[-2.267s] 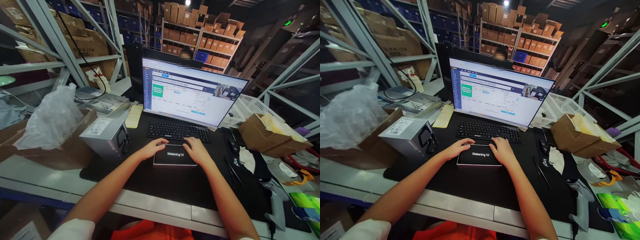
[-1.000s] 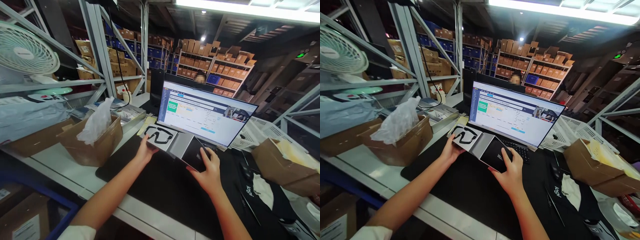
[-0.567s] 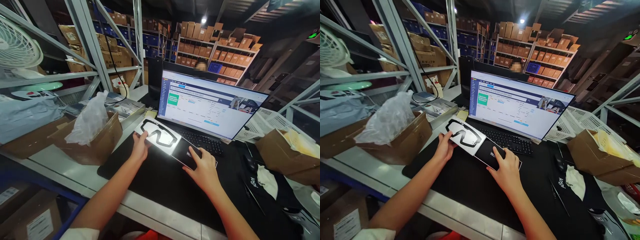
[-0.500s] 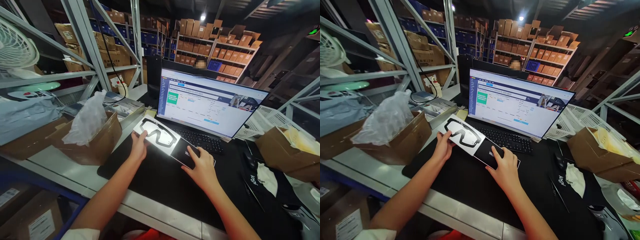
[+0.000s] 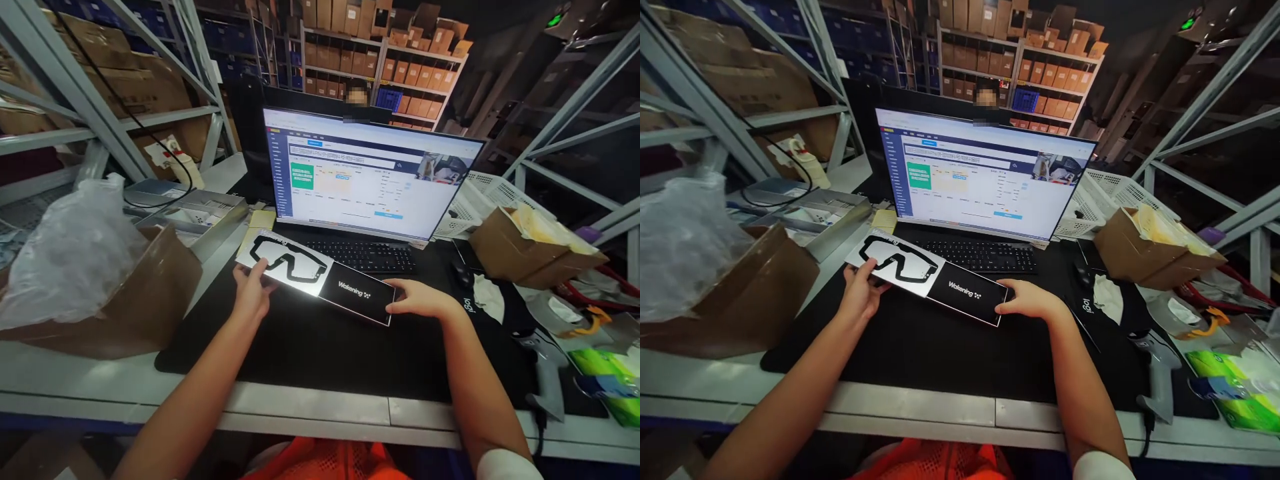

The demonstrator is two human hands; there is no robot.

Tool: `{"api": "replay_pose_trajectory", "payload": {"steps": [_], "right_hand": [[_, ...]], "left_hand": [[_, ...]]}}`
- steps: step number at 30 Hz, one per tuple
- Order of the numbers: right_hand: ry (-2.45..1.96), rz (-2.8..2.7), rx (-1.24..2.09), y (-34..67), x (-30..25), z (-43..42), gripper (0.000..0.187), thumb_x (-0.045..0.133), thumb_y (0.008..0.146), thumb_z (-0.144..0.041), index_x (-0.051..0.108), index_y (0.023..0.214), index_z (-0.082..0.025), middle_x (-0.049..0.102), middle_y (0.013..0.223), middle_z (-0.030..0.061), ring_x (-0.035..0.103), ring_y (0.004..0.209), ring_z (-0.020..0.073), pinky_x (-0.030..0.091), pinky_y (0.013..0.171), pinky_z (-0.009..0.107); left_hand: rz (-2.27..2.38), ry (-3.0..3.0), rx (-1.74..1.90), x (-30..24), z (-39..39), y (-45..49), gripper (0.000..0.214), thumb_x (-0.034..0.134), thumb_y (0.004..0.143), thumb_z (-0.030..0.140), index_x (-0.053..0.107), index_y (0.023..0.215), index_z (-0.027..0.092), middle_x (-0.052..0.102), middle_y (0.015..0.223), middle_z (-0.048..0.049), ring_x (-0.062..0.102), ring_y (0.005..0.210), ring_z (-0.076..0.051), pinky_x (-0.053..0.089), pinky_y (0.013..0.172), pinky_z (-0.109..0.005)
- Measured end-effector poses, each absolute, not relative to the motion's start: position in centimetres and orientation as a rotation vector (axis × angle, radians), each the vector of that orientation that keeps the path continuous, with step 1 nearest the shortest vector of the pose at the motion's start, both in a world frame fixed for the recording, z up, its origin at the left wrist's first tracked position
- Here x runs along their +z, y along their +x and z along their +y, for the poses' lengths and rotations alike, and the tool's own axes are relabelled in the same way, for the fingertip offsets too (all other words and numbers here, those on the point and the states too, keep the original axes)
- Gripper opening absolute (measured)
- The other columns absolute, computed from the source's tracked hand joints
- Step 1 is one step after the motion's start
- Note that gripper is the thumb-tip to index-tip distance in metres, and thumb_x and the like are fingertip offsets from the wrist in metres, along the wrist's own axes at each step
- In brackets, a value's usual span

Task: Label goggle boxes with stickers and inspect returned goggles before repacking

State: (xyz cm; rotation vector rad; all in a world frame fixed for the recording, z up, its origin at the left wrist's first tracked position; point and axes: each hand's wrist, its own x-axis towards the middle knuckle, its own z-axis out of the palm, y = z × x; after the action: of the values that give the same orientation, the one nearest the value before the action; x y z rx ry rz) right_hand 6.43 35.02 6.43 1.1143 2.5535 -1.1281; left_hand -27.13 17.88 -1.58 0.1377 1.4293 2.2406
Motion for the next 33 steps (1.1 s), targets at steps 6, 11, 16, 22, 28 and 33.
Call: {"api": "replay_pose_trajectory", "payload": {"steps": [6,11,16,22,28,33], "right_hand": [[1.082,2.561,-1.022,5.5,6.7,33.3,0.105,0.08,0.067,-0.031,0.033,0.16,-0.018,0.075,0.104,0.0063,0.069,0.092,0.0238,0.052,0.084,0.032],[1.09,2.576,-0.928,5.2,6.6,32.5,0.103,0.071,0.072,-0.025,0.023,0.163,-0.019,0.074,0.101,0.0072,0.068,0.087,0.0227,0.05,0.076,0.03],[1.095,2.575,-0.954,5.6,6.4,33.3,0.097,0.07,0.079,-0.033,0.024,0.163,-0.018,0.074,0.105,0.0094,0.068,0.093,0.0253,0.051,0.087,0.036],[1.286,2.487,-1.492,4.6,5.3,34.1,0.094,0.053,0.091,-0.066,0.017,0.165,-0.019,0.044,0.159,0.0146,0.045,0.144,0.0297,0.038,0.117,0.044],[1.414,2.86,-2.059,1.0,3.8,30.6,0.098,0.037,0.092,-0.074,-0.001,0.165,-0.021,0.01,0.172,0.0103,0.011,0.159,0.0216,0.016,0.128,0.044],[1.113,3.138,-1.969,-0.7,2.0,24.5,0.101,0.049,0.091,-0.072,0.0,0.165,-0.024,-0.007,0.172,0.0043,-0.004,0.159,0.0245,0.002,0.129,0.047]], "left_hand": [[1.411,0.178,2.239,-2.0,18.0,-27.3,0.053,0.08,0.068,0.035,0.044,0.107,0.03,0.057,0.12,-0.0004,0.062,0.094,-0.018,0.059,0.078,-0.042],[1.409,0.191,2.256,-1.9,17.9,-27.1,0.05,0.08,0.069,0.034,0.044,0.105,0.03,0.057,0.121,-0.0003,0.062,0.094,-0.018,0.06,0.08,-0.044],[1.4,0.182,2.257,-1.6,17.9,-26.9,0.05,0.079,0.071,0.032,0.044,0.106,0.03,0.058,0.119,0.0002,0.062,0.094,-0.017,0.059,0.079,-0.041],[1.385,0.052,2.249,-1.9,18.2,-26.1,0.047,0.078,0.073,0.033,0.044,0.106,0.03,0.059,0.116,0.0008,0.062,0.092,-0.017,0.058,0.076,-0.039],[1.286,0.045,2.336,-1.3,17.8,-24.2,0.042,0.073,0.081,0.034,0.043,0.11,0.034,0.056,0.131,0.0026,0.063,0.106,-0.017,0.059,0.085,-0.041],[1.23,0.161,2.442,-1.0,17.0,-18.7,0.043,0.071,0.085,0.028,0.049,0.121,0.035,0.063,0.128,0.0011,0.059,0.125,-0.021,0.044,0.115,-0.048]]}}
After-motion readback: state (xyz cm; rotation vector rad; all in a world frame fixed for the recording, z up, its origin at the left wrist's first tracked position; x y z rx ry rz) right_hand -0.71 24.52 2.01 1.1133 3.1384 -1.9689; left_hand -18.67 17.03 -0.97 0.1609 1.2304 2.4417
